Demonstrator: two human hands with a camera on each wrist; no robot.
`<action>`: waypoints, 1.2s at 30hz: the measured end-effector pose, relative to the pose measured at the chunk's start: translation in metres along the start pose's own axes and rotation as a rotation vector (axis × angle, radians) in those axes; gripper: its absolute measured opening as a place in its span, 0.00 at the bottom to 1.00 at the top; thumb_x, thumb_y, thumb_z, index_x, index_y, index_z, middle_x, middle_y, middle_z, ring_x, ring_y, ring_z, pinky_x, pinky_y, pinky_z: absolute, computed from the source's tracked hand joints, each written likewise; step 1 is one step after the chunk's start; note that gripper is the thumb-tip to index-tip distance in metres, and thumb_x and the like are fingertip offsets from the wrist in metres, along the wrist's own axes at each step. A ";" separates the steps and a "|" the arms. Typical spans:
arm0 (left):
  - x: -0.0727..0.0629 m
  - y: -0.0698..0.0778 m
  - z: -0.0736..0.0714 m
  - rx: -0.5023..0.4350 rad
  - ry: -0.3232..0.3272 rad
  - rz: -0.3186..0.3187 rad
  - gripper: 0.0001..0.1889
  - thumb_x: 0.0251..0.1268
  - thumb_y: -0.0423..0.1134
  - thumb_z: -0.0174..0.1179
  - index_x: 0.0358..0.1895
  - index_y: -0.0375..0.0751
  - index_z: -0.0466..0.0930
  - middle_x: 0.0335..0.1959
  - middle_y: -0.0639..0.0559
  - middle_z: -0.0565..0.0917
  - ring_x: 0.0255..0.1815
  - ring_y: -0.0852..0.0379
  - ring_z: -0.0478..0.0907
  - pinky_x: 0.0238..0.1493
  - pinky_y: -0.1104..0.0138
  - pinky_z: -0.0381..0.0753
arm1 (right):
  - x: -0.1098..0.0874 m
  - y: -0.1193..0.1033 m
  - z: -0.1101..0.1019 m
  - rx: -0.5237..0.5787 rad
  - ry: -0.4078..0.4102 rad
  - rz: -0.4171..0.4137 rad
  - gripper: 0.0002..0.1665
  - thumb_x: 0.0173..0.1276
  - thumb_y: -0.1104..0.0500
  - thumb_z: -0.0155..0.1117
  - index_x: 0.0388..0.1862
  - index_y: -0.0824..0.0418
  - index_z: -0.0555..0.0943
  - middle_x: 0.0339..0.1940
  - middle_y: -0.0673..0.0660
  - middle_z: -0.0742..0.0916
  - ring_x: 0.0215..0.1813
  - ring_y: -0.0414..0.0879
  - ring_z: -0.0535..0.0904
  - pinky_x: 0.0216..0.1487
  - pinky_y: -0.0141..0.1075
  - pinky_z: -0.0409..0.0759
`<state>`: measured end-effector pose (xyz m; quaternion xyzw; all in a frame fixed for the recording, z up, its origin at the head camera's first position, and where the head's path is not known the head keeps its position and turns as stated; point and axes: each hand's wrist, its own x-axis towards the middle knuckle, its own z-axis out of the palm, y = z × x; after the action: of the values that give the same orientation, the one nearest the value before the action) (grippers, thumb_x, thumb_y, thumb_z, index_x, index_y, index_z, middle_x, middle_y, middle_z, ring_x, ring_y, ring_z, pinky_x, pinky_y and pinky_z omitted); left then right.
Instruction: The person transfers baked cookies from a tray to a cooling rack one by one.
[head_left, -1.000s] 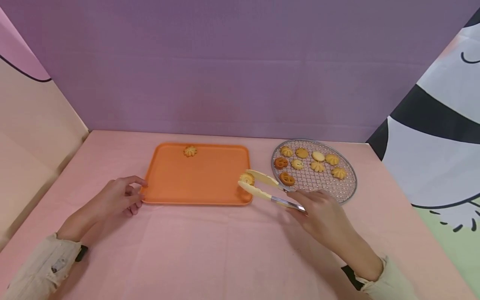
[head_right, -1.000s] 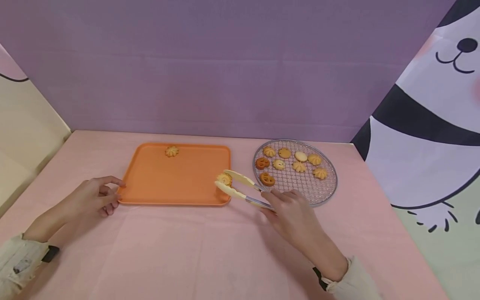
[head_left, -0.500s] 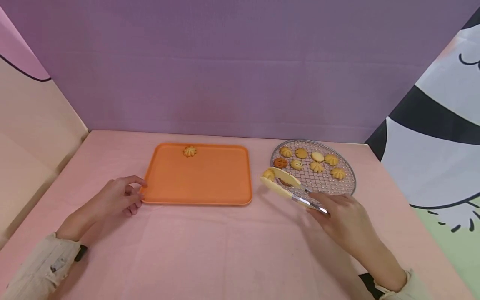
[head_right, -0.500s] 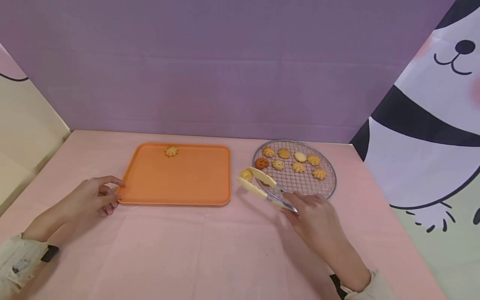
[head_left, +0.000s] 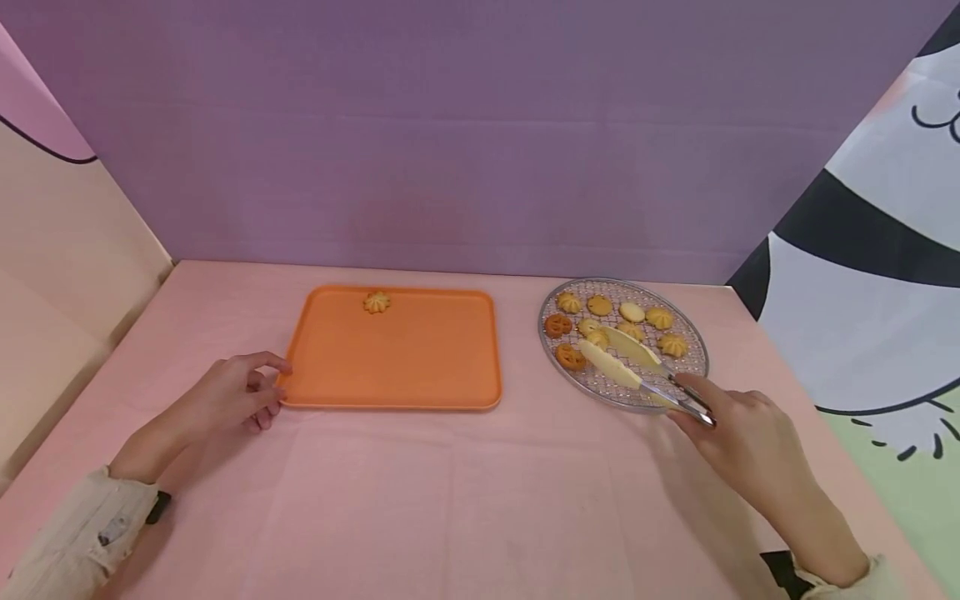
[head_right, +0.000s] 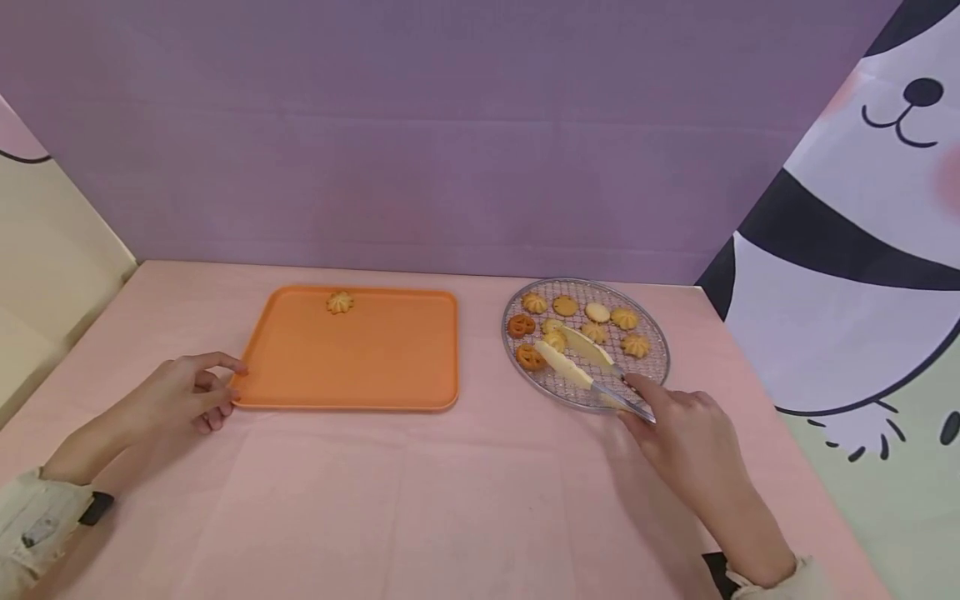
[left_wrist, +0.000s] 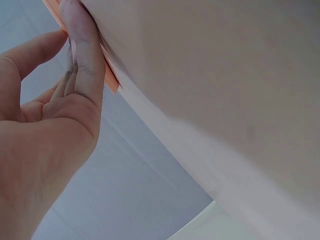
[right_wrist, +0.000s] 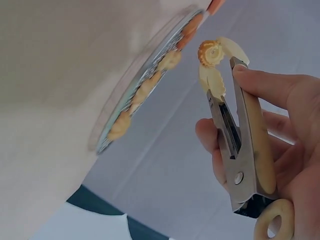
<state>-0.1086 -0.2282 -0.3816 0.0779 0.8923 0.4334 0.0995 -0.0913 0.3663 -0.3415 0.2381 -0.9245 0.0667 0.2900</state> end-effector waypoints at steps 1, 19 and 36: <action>0.000 0.000 0.000 0.001 0.000 0.004 0.19 0.66 0.28 0.62 0.59 0.27 0.72 0.22 0.47 0.82 0.20 0.52 0.80 0.24 0.63 0.84 | -0.001 0.003 -0.001 -0.007 -0.022 0.024 0.28 0.52 0.54 0.78 0.51 0.62 0.81 0.18 0.59 0.84 0.20 0.58 0.79 0.24 0.54 0.73; -0.001 0.000 0.000 0.020 -0.003 0.005 0.19 0.67 0.29 0.62 0.59 0.28 0.72 0.21 0.48 0.81 0.20 0.53 0.80 0.23 0.64 0.84 | 0.000 0.018 0.007 -0.033 -0.334 0.211 0.35 0.58 0.54 0.76 0.60 0.66 0.73 0.11 0.52 0.76 0.17 0.51 0.73 0.18 0.48 0.71; 0.000 0.001 0.000 0.029 0.003 0.016 0.19 0.67 0.28 0.61 0.59 0.28 0.72 0.21 0.48 0.81 0.20 0.54 0.79 0.23 0.64 0.84 | -0.005 0.016 0.007 -0.077 -0.175 0.123 0.40 0.50 0.53 0.81 0.60 0.64 0.74 0.08 0.50 0.73 0.14 0.51 0.72 0.18 0.47 0.68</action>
<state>-0.1084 -0.2279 -0.3805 0.0857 0.8980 0.4214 0.0933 -0.0989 0.3807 -0.3495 0.1744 -0.9610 0.0277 0.2127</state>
